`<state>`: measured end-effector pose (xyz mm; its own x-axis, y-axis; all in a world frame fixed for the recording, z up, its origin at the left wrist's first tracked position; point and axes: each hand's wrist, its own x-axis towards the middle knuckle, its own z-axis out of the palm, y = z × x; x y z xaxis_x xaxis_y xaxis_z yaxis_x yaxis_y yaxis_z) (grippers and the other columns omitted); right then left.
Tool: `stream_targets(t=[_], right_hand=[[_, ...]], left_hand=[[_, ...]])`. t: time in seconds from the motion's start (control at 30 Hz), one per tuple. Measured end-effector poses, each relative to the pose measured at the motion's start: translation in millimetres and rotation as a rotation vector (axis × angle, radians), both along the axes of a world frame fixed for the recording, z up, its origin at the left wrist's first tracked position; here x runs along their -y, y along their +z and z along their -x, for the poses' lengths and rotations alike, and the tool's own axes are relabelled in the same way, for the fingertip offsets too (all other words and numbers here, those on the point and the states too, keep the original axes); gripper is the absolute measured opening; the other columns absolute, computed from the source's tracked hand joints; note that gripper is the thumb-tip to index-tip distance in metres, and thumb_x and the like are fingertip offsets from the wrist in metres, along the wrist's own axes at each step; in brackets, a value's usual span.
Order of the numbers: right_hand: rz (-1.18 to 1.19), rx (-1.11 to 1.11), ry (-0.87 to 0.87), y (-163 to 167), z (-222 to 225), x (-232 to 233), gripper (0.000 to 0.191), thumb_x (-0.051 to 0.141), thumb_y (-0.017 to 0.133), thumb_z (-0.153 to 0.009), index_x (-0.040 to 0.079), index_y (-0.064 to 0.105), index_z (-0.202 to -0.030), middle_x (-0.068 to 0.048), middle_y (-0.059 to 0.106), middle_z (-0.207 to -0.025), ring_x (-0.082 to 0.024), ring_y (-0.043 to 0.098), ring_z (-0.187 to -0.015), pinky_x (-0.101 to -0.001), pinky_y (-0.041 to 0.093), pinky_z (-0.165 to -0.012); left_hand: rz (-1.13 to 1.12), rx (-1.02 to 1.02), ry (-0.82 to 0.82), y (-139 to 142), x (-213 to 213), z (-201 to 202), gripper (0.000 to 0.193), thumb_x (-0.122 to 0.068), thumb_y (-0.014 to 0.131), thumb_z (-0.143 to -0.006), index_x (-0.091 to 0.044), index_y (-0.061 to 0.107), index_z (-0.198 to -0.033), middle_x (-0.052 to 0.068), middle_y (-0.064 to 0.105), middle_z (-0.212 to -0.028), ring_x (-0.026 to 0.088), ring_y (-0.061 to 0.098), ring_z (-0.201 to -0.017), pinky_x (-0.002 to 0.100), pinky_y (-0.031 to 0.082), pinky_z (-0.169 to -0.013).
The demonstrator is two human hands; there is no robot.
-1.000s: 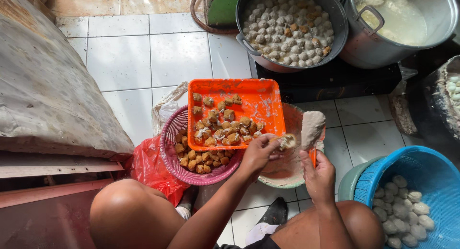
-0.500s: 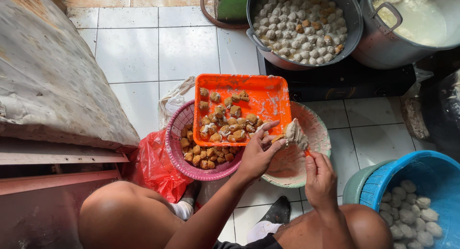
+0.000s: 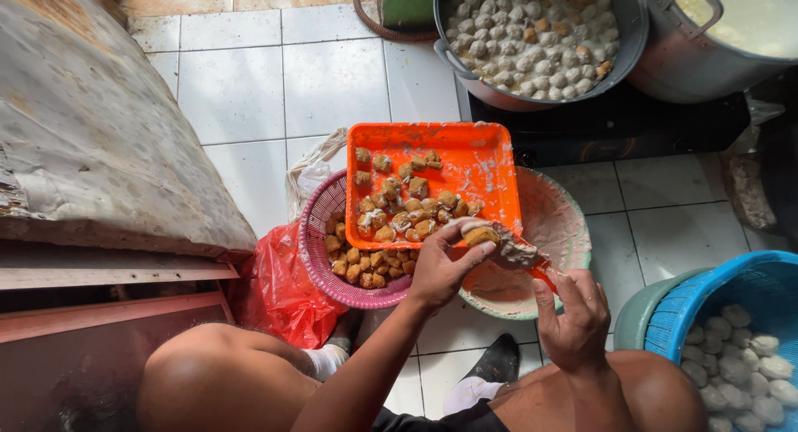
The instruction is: The person sits on the floor and coats fried food pieces with batter, using a spatula to spread batter over each piece by hand and placing the coated pieces on an orange tray. At the end, the person tips the tray to slide the coated pieces into a pot of boiling water.
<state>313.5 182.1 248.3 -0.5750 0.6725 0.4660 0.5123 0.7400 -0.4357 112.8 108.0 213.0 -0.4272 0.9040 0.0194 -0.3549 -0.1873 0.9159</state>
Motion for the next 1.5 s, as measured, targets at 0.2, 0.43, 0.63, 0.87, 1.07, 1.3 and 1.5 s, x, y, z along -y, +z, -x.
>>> stream_targets(t=[0.2,0.43,0.63,0.87,1.07,1.3,1.5], right_hand=[[0.693,-0.225,-0.02,-12.2,-9.5,-13.5,0.027,0.025,0.054,-0.108,0.0,0.064,-0.112,-0.006,0.057,-0.091,-0.017,0.053,-0.073,-0.0302,0.043,-0.064],[1.558,-0.826,-0.056,-24.3,-29.6,-31.5,0.041,0.04,0.04,-0.109,0.003,0.057,-0.11,-0.001,0.046,-0.073,-0.007,0.031,-0.049,-0.0232,0.026,-0.045],[1.546,-0.97,-0.072,-29.3,-44.7,-43.7,0.037,0.043,0.041,-0.114,0.009,0.056,-0.113,0.0,0.045,-0.076,-0.007,0.031,-0.053,-0.0232,0.028,-0.049],[1.47,-1.0,-0.09,-28.5,-47.7,-43.3,0.037,0.043,0.042,-0.117,0.008,0.055,-0.117,0.0,0.044,-0.079,-0.008,0.033,-0.059,-0.0242,0.028,-0.055],[1.493,-1.002,-0.095,-30.3,-33.9,-44.0,0.036,0.041,0.041,-0.117,0.009,0.056,-0.116,0.001,0.045,-0.078,-0.008,0.032,-0.057,-0.0246,0.028,-0.053],[1.508,-0.988,-0.136,-27.2,-17.4,-42.3,0.035,0.041,0.045,-0.112,0.008,0.058,-0.113,0.001,0.046,-0.076,-0.008,0.034,-0.056,-0.024,0.028,-0.05],[1.436,-0.948,-0.137,-21.9,-14.2,-37.0,0.028,0.035,0.048,-0.111,0.009,0.054,-0.104,0.0,0.048,-0.08,-0.009,0.04,-0.062,-0.0242,0.034,-0.056]], left_hand=[[0.237,-0.295,0.341,-35.8,-1.9,30.1,0.031,-0.02,0.072,-0.092,-0.004,0.071,-0.119,0.007,0.073,-0.114,0.018,0.069,-0.106,0.032,0.054,-0.096],[0.833,-0.827,0.275,-79.6,-29.2,45.5,0.055,-0.048,0.078,-0.084,-0.009,0.07,-0.122,0.017,0.068,-0.119,0.031,0.06,-0.119,0.045,0.047,-0.102],[0.362,-1.041,0.276,-52.7,-60.5,91.0,0.05,-0.045,0.072,-0.085,-0.005,0.072,-0.114,0.019,0.07,-0.125,0.033,0.062,-0.119,0.044,0.048,-0.103],[0.962,-1.104,-1.383,-86.4,-0.1,81.4,0.036,-0.037,0.074,-0.087,-0.015,0.072,-0.115,0.009,0.065,-0.127,0.032,0.06,-0.118,0.048,0.048,-0.099],[1.037,-1.105,-0.471,-173.1,33.6,60.3,0.031,-0.023,0.053,-0.1,-0.005,0.073,-0.114,0.023,0.072,-0.115,0.04,0.068,-0.111,0.049,0.054,-0.096],[0.986,-0.853,-0.141,-191.1,14.7,38.4,0.033,-0.025,0.056,-0.095,-0.003,0.068,-0.118,0.027,0.067,-0.116,0.044,0.063,-0.107,0.052,0.052,-0.09],[1.169,-0.942,-0.196,-168.8,31.3,31.0,0.031,-0.029,0.06,-0.099,-0.003,0.072,-0.11,0.025,0.071,-0.112,0.04,0.068,-0.107,0.049,0.054,-0.096]])
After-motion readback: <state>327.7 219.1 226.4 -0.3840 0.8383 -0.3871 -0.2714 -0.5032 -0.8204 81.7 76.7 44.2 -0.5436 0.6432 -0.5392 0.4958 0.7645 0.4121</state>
